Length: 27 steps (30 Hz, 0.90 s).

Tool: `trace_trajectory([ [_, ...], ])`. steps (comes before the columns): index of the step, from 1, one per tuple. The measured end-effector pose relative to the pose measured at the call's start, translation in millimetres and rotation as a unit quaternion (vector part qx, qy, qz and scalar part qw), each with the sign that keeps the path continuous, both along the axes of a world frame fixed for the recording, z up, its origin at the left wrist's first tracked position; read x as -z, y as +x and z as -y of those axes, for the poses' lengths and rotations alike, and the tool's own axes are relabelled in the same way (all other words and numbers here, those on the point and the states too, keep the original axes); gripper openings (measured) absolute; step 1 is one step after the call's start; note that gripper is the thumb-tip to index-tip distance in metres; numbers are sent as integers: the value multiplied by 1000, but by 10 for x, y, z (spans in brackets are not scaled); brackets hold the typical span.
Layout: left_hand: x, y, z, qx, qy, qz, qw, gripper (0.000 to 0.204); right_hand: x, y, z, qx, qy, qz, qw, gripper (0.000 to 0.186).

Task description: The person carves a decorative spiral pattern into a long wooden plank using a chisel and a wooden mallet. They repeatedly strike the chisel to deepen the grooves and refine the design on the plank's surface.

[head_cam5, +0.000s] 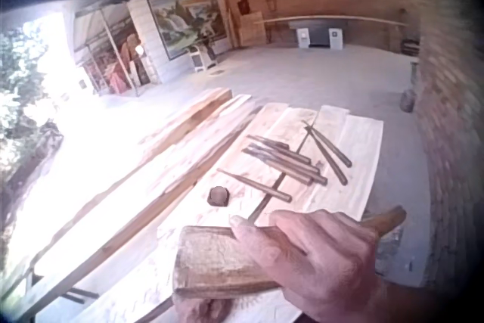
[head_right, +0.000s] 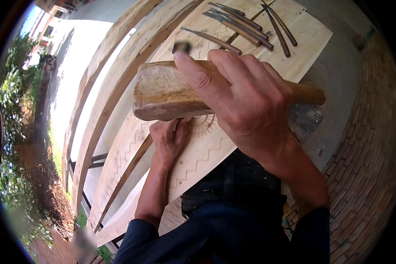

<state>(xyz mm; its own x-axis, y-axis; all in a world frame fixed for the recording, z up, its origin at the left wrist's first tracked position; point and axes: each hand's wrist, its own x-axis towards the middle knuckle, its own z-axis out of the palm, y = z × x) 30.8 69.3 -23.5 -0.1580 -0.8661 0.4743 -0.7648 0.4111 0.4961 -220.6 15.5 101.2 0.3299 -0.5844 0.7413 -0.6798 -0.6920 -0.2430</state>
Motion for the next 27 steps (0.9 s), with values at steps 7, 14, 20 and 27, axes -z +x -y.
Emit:
trace_trajectory([
  [7,-53,5,-29,5,-43,19,999,17,457,-258,13,48,109,61,991,82],
  [14,60,20,-101,-114,42,-259,958,7,996,-360,-166,96,242,58,964,85],
  [20,0,-15,-35,-95,90,-212,968,8,1156,-307,-166,100,177,-28,979,84],
  [27,-81,2,-17,-62,109,-157,980,8,1165,-244,-137,109,161,-41,980,84],
])
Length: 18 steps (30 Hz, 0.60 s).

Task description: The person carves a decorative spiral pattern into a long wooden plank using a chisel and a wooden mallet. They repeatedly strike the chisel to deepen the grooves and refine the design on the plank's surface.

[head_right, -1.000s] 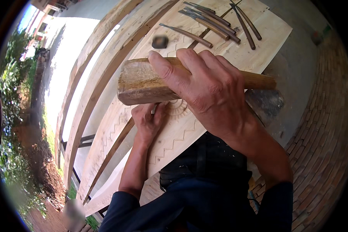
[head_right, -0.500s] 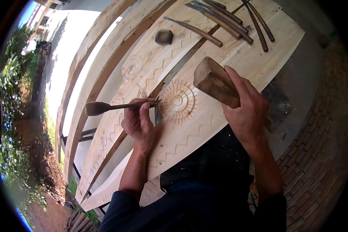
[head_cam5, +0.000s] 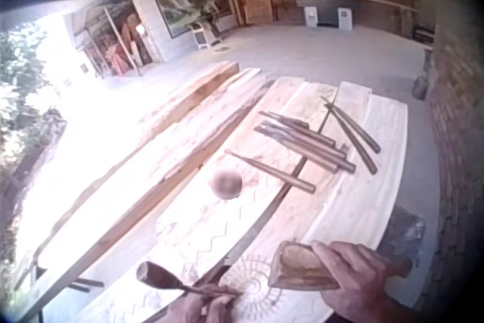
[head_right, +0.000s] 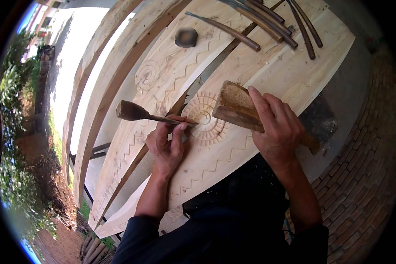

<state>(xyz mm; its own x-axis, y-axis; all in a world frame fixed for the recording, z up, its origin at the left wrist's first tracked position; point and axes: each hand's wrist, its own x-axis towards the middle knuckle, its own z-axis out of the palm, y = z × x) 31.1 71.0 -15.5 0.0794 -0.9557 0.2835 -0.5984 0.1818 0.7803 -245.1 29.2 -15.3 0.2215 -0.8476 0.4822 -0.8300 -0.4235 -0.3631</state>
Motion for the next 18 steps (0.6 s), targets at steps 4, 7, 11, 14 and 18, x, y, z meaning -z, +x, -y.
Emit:
trace_trajectory([
  [4,8,-6,12,4,-4,-3,1000,7,0,7,1,2,2,-5,1000,83],
  [7,10,3,18,10,-12,3,1000,6,-6,13,5,2,0,-4,1000,83],
  [11,-9,-1,17,10,-1,6,1000,5,-5,11,4,4,1,-8,1000,83],
  [14,20,22,23,24,-27,17,999,8,-17,14,-2,5,5,-9,1000,84],
  [18,11,7,12,11,-11,-4,1000,5,-21,13,-4,3,7,-9,1000,83],
])
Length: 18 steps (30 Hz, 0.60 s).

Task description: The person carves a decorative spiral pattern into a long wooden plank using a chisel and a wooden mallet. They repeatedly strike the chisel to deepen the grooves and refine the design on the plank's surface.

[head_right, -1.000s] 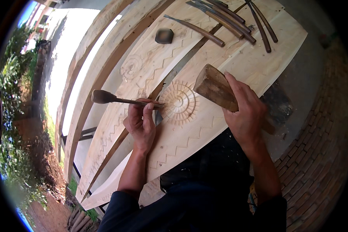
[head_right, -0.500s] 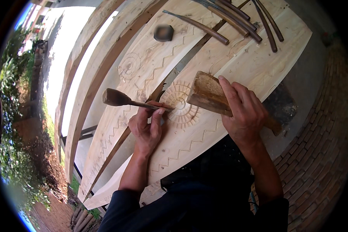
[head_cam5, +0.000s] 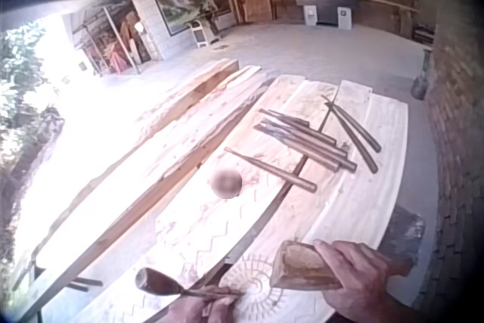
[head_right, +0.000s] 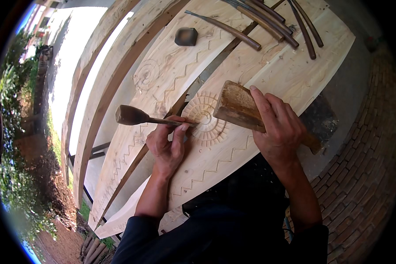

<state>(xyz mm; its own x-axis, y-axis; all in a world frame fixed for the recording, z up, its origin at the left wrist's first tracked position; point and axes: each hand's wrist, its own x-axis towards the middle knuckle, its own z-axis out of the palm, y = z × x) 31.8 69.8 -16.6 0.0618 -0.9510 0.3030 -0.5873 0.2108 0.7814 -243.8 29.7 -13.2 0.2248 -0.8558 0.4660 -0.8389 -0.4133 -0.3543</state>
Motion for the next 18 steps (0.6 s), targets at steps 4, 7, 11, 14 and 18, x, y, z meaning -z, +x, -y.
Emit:
trace_trajectory([
  [4,48,17,-1,13,-26,4,1000,7,-5,-8,-1,-1,-5,1,1000,81],
  [7,108,48,-1,27,-42,-4,999,9,9,-1,-4,-1,-1,3,1000,79],
  [11,54,-1,-13,21,4,-89,996,12,-22,-9,-17,-2,17,8,1000,79],
  [14,23,-14,-19,1,16,-136,991,13,-46,-7,-16,1,23,13,1000,81],
  [18,8,-1,-1,-6,0,-131,991,13,-108,0,-18,11,54,16,998,83],
])
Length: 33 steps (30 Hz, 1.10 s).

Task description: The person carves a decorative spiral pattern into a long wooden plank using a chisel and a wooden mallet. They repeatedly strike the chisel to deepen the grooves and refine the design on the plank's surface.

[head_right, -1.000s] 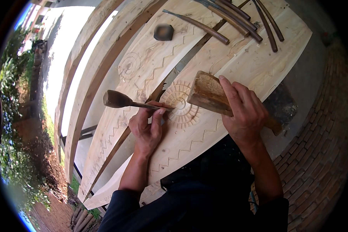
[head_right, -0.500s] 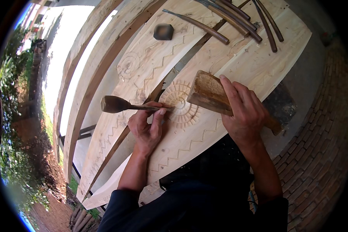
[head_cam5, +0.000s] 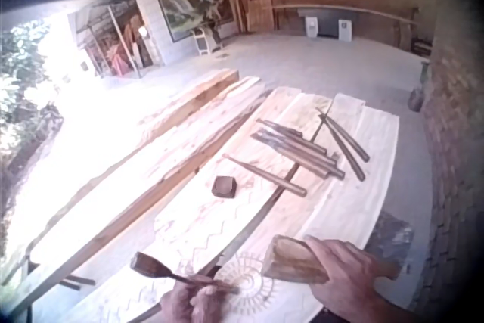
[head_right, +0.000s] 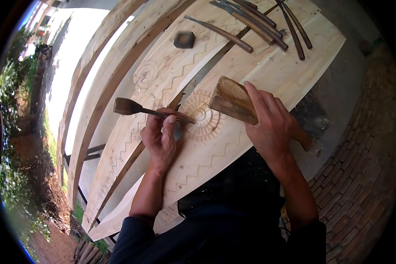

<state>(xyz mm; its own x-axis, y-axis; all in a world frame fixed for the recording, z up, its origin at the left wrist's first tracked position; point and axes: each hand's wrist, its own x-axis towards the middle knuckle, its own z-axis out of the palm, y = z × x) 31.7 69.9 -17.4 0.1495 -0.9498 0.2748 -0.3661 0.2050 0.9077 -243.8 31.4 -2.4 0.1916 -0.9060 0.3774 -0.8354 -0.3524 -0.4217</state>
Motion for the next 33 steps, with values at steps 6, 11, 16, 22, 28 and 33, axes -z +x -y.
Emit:
trace_trajectory([
  [6,-115,-137,194,13,19,-95,995,13,-1,-16,8,-7,19,5,1000,83],
  [11,82,-306,303,31,22,-200,979,13,-3,-26,12,5,32,-15,999,84],
  [16,188,-311,259,51,26,-178,982,15,-21,-27,0,5,29,-20,999,85],
  [22,108,-331,261,43,33,-170,984,14,-2,-25,20,8,37,3,999,82],
  [28,104,-350,274,42,32,-182,982,11,7,-31,18,5,28,5,1000,83],
  [33,122,-334,285,41,35,-151,987,12,3,-27,17,3,32,8,999,83],
])
